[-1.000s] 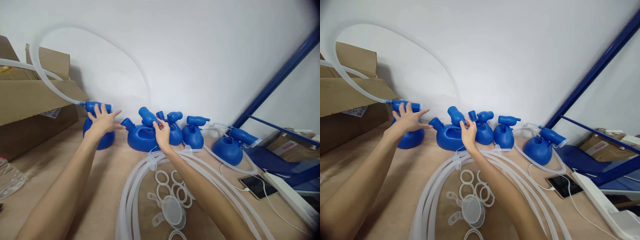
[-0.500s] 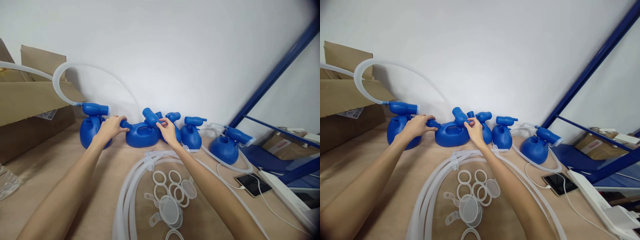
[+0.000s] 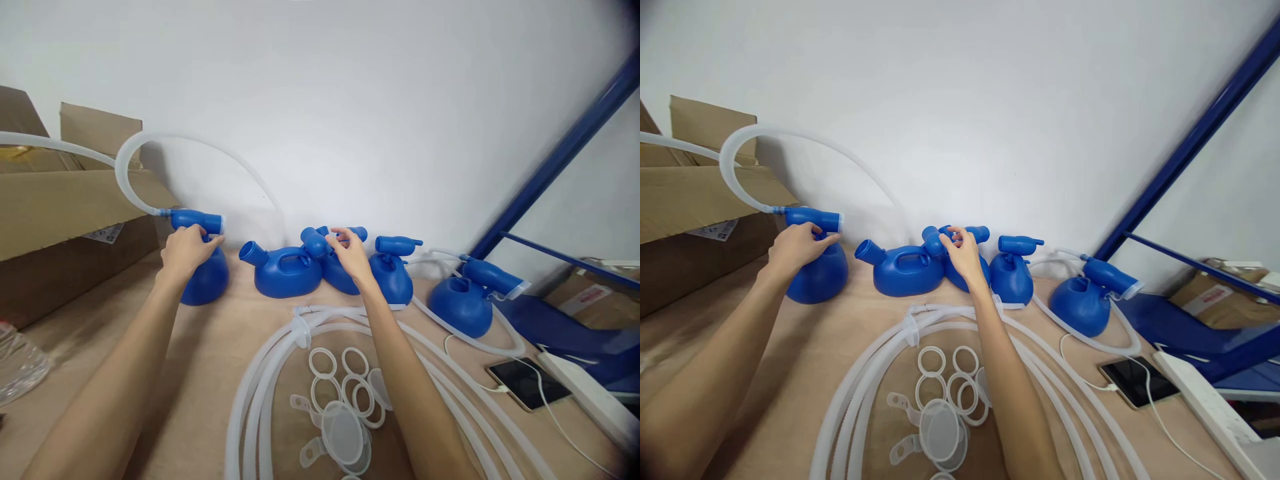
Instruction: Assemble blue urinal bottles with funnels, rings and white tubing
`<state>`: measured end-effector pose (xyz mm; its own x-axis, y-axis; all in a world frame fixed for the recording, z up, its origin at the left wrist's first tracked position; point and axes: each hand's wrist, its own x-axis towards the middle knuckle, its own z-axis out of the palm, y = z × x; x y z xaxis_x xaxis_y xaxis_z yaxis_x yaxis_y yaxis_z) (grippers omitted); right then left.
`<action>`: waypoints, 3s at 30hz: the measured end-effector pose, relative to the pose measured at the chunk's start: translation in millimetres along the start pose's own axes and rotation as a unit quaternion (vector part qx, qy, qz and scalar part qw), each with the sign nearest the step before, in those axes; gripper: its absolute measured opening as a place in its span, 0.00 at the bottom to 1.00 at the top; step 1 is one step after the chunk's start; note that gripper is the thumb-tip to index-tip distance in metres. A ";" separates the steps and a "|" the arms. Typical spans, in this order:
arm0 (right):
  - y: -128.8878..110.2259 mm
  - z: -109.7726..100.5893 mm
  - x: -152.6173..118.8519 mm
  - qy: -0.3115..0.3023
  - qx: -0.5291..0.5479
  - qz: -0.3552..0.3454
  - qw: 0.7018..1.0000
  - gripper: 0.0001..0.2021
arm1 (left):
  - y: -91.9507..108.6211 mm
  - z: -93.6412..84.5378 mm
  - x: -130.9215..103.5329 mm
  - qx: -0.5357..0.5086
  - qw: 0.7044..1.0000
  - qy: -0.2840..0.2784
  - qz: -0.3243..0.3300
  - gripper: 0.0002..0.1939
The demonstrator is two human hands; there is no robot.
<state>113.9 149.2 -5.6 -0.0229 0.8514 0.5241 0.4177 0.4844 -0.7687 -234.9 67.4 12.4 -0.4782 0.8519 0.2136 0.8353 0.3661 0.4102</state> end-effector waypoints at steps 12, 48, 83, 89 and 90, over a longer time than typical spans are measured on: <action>-27.1 3.8 -13.7 -0.053 0.025 -0.042 0.997 0.17 | -15.3 -26.5 -5.0 0.039 0.995 -0.038 -0.087 0.35; -77.2 96.7 -32.3 -0.187 0.440 -0.012 0.878 0.56 | 88.1 -73.8 -120.3 0.033 0.970 0.152 0.189 0.41; -79.1 66.6 -18.3 -0.164 0.438 0.024 0.883 0.47 | 98.4 -69.9 -137.0 0.020 0.962 0.166 0.214 0.33; -91.2 68.4 -24.6 -0.110 0.411 0.051 0.904 0.37 | 103.3 -69.3 -139.7 0.050 0.963 0.163 0.208 0.32; -92.4 67.8 -25.2 -0.108 0.408 0.048 0.905 0.37 | 104.1 -69.2 -139.9 0.052 0.963 0.165 0.205 0.32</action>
<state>14.3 96.6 27.4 -0.2362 0.8745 0.4236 -0.3811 0.3176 -0.8683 -99.8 -39.6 86.5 -0.1477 0.7734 0.6165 0.9868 0.0733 0.1444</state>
